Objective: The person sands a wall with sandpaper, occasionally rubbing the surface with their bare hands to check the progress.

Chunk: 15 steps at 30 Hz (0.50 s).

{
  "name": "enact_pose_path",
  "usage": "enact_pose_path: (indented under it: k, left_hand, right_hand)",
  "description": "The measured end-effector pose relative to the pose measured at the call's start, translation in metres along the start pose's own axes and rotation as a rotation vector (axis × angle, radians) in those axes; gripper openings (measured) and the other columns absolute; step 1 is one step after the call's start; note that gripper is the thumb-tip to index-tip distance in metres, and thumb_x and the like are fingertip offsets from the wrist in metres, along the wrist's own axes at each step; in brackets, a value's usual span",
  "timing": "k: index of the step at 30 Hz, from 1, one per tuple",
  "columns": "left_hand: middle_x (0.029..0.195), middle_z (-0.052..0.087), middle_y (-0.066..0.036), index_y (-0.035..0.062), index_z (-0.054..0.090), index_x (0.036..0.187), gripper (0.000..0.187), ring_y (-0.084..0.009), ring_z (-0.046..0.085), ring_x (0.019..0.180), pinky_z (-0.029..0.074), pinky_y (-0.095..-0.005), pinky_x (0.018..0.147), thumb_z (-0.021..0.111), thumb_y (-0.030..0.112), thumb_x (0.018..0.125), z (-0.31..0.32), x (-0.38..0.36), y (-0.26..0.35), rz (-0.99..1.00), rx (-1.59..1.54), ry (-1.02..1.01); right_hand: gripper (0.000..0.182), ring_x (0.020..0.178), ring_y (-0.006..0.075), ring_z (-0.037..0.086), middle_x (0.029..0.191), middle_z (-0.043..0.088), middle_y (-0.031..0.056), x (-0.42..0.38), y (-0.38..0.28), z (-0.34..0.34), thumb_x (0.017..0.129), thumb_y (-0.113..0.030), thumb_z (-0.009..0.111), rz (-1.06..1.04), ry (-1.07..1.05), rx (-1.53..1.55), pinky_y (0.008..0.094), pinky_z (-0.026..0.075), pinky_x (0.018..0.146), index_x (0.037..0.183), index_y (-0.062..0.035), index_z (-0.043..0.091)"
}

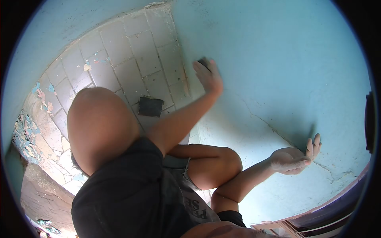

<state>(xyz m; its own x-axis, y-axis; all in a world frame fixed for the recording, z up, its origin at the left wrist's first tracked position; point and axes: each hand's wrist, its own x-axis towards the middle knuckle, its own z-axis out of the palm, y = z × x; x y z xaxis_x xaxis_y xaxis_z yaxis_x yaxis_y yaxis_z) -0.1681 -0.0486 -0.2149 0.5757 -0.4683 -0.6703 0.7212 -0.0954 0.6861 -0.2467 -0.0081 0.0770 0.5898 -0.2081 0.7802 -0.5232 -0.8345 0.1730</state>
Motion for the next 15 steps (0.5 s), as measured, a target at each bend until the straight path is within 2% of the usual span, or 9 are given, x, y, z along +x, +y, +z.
enact_pose_path:
  k: [1,2,4,6,7,9,10,12,15]
  left_hand:
    - [0.160,0.001,-0.037,-0.0176,0.000,0.151,0.094,-0.0433,0.000,0.153,0.004,-0.0485,0.124,0.030,0.058,0.103,-0.011,0.020,-0.002,-0.111,-0.105,-0.004]
    - [0.160,0.001,-0.037,-0.0176,0.000,0.151,0.094,-0.0433,0.000,0.153,0.004,-0.0485,0.124,0.030,0.058,0.103,-0.006,0.011,-0.006,-0.100,-0.114,0.004]
    - [0.161,-0.001,-0.036,-0.0171,-0.002,0.151,0.096,-0.0436,-0.001,0.153,0.004,-0.0508,0.123,0.031,0.059,0.103,0.013,-0.039,-0.026,-0.053,0.075,0.019]
    - [0.161,-0.003,-0.035,-0.0164,-0.004,0.151,0.100,-0.0434,-0.003,0.153,0.003,-0.0535,0.123,0.033,0.062,0.101,0.018,-0.117,-0.022,0.074,0.204,-0.141]
    - [0.161,-0.003,-0.035,-0.0164,-0.004,0.151,0.100,-0.0434,-0.003,0.153,0.003,-0.0535,0.123,0.033,0.062,0.101,0.015,-0.119,-0.012,0.064,0.209,-0.145]
    - [0.161,-0.005,-0.035,-0.0158,-0.006,0.151,0.103,-0.0440,-0.004,0.153,0.002,-0.0555,0.122,0.035,0.064,0.100,0.014,-0.103,0.005,-0.003,0.139,-0.145]
    - [0.161,-0.004,-0.035,-0.0160,-0.005,0.151,0.104,-0.0449,-0.003,0.152,0.002,-0.0551,0.122,0.034,0.065,0.100,0.013,-0.066,-0.003,0.068,0.083,-0.048]
    - [0.161,-0.005,-0.035,-0.0122,-0.004,0.154,0.102,-0.0452,-0.002,0.152,0.002,-0.0546,0.122,0.033,0.067,0.099,-0.003,0.020,-0.012,-0.033,0.037,0.030]
    - [0.160,-0.005,-0.037,-0.0075,-0.003,0.156,0.101,-0.0465,-0.002,0.152,0.002,-0.0552,0.122,0.032,0.068,0.099,-0.005,0.014,-0.016,-0.053,0.048,0.002]
  right_hand:
    - [0.056,0.119,0.0375,0.061,0.110,0.070,0.0258,0.000,-0.001,-0.002,0.107,-0.028,0.024,0.006,0.002,0.057,0.0551,0.030,0.114,0.107,0.0060,0.069]
    - [0.056,0.119,0.0375,0.061,0.110,0.070,0.0258,0.001,-0.002,-0.001,0.107,-0.028,0.024,-0.002,0.011,0.069,0.0551,0.030,0.114,0.107,0.0060,0.069]
    - [0.057,0.118,0.0364,0.060,0.113,0.069,0.0266,-0.001,-0.004,0.002,0.108,-0.030,0.027,0.040,0.045,0.084,0.0533,0.033,0.113,0.106,0.0083,0.069]
    - [0.057,0.121,0.0360,0.058,0.114,0.069,0.0268,-0.001,0.003,0.001,0.108,-0.031,0.027,0.031,0.008,0.063,0.0532,0.032,0.113,0.107,0.0083,0.069]
    - [0.058,0.123,0.0356,0.056,0.116,0.068,0.0269,-0.001,0.004,-0.002,0.108,-0.032,0.027,0.024,-0.023,0.035,0.0530,0.032,0.113,0.108,0.0084,0.068]
    - [0.058,0.123,0.0355,0.056,0.116,0.068,0.0268,0.001,0.000,0.001,0.108,-0.032,0.027,0.045,0.005,0.060,0.0530,0.032,0.113,0.108,0.0083,0.069]
    - [0.058,0.123,0.0354,0.055,0.117,0.068,0.0266,0.002,-0.002,0.002,0.108,-0.033,0.027,0.063,0.040,0.092,0.0529,0.032,0.113,0.107,0.0081,0.069]
    - [0.058,0.121,0.0359,0.057,0.116,0.068,0.0265,-0.001,-0.003,0.000,0.108,-0.032,0.027,0.057,0.054,0.107,0.0530,0.032,0.113,0.106,0.0080,0.069]
    - [0.058,0.118,0.0366,0.059,0.115,0.069,0.0262,-0.001,0.001,0.000,0.108,-0.031,0.027,0.021,0.059,0.145,0.0533,0.032,0.113,0.105,0.0077,0.069]
